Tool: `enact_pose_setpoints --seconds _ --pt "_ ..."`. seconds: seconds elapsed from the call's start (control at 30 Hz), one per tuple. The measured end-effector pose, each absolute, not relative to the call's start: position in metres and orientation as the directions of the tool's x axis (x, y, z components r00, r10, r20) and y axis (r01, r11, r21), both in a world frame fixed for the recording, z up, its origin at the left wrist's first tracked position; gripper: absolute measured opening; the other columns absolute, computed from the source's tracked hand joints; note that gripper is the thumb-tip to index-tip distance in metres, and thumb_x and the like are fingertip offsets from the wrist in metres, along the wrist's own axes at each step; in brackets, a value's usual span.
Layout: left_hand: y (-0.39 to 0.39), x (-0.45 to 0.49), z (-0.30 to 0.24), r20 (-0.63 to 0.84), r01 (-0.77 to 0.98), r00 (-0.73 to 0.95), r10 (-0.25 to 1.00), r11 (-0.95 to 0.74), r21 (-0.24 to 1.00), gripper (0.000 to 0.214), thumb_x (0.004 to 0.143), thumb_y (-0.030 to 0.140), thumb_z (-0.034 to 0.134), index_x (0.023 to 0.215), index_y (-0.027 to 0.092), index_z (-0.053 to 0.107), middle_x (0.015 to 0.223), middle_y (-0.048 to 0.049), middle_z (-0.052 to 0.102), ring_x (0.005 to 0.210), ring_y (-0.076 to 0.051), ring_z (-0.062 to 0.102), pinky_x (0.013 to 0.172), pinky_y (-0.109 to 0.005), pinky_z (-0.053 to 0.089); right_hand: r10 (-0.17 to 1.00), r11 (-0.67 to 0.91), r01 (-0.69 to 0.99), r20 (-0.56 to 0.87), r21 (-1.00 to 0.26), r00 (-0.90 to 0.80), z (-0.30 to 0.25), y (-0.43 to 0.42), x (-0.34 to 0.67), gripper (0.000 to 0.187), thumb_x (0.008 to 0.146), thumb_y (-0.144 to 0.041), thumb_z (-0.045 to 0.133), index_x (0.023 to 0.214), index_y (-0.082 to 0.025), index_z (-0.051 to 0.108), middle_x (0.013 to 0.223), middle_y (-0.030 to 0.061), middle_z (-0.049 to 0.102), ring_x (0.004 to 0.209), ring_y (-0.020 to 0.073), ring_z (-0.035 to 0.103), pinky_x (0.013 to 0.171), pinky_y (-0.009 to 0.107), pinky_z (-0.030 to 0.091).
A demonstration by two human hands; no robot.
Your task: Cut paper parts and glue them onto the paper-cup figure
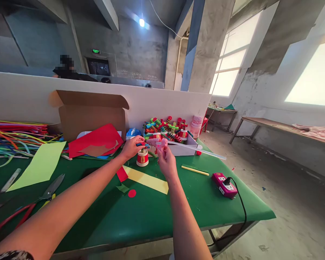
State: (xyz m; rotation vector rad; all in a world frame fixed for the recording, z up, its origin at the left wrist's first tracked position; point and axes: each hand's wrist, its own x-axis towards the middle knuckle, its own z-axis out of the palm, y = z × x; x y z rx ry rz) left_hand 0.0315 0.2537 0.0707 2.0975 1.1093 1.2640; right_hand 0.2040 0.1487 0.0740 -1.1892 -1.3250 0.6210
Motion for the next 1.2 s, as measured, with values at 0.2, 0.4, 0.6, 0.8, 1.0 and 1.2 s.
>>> enact_pose_setpoints --seconds 0.2,0.4,0.6,0.8,1.0,1.2 --pt "0.256 0.032 0.071 0.504 0.453 0.221 0.835 -0.545 0.705 0.023 0.069 0.013 0.067 0.087 0.023 0.055 0.091 -0.0006 0.075 0.095 -0.022 0.070 0.082 -0.033 0.054 0.856 0.359 0.499 0.492 -0.789 0.162 0.078 0.141 0.204 0.029 0.082 -0.050 0.045 0.082 -0.021 0.048 0.058 -0.0019 0.053 0.050 0.0139 0.046 0.051 0.026 0.036" --pt "0.254 0.032 0.071 0.497 0.453 0.222 0.839 -0.540 0.709 0.026 0.070 0.010 0.066 0.089 0.023 0.053 0.090 0.0001 0.075 0.098 -0.022 0.069 0.084 -0.033 0.053 0.846 0.349 0.558 0.509 -0.753 0.159 0.076 0.142 0.200 0.026 0.085 -0.047 0.042 0.088 -0.022 0.048 0.067 0.0010 0.059 0.054 0.0154 0.048 0.054 0.026 0.036" --pt "0.253 0.031 0.072 0.508 0.436 0.241 0.827 -0.559 0.705 0.026 0.068 0.011 0.066 0.088 0.023 0.053 0.090 -0.0010 0.074 0.098 -0.024 0.069 0.084 -0.035 0.053 0.837 0.345 0.593 0.525 -0.727 0.157 0.077 0.141 0.198 0.023 0.086 -0.044 0.042 0.090 -0.023 0.050 0.080 0.0062 0.066 0.065 0.0193 0.055 0.060 0.028 0.040" --pt "0.255 0.030 0.070 0.502 0.431 0.233 0.833 -0.551 0.714 0.026 0.068 0.012 0.065 0.089 0.023 0.054 0.089 -0.0016 0.074 0.096 -0.025 0.069 0.083 -0.036 0.052 0.823 0.364 0.596 0.547 -0.716 0.154 0.076 0.140 0.197 0.020 0.086 -0.041 0.043 0.092 -0.023 0.052 0.084 0.0061 0.067 0.071 0.0201 0.057 0.064 0.028 0.042" --pt "0.254 0.030 0.070 0.510 0.448 0.230 0.829 -0.555 0.701 0.025 0.068 0.011 0.065 0.087 0.023 0.053 0.088 -0.0011 0.074 0.097 -0.024 0.069 0.083 -0.035 0.052 0.827 0.355 0.600 0.540 -0.717 0.157 0.076 0.141 0.195 0.024 0.086 -0.042 0.042 0.094 -0.022 0.052 0.084 0.0070 0.066 0.070 0.0203 0.057 0.064 0.028 0.041" --pt "0.255 0.031 0.069 0.510 0.434 0.232 0.828 -0.557 0.708 0.025 0.069 0.011 0.065 0.088 0.022 0.054 0.092 -0.0014 0.074 0.096 -0.022 0.069 0.081 -0.034 0.053 0.819 0.353 0.610 0.550 -0.709 0.165 0.075 0.143 0.195 0.028 0.085 -0.042 0.042 0.100 -0.021 0.054 0.084 0.0069 0.066 0.073 0.0211 0.059 0.066 0.029 0.042"
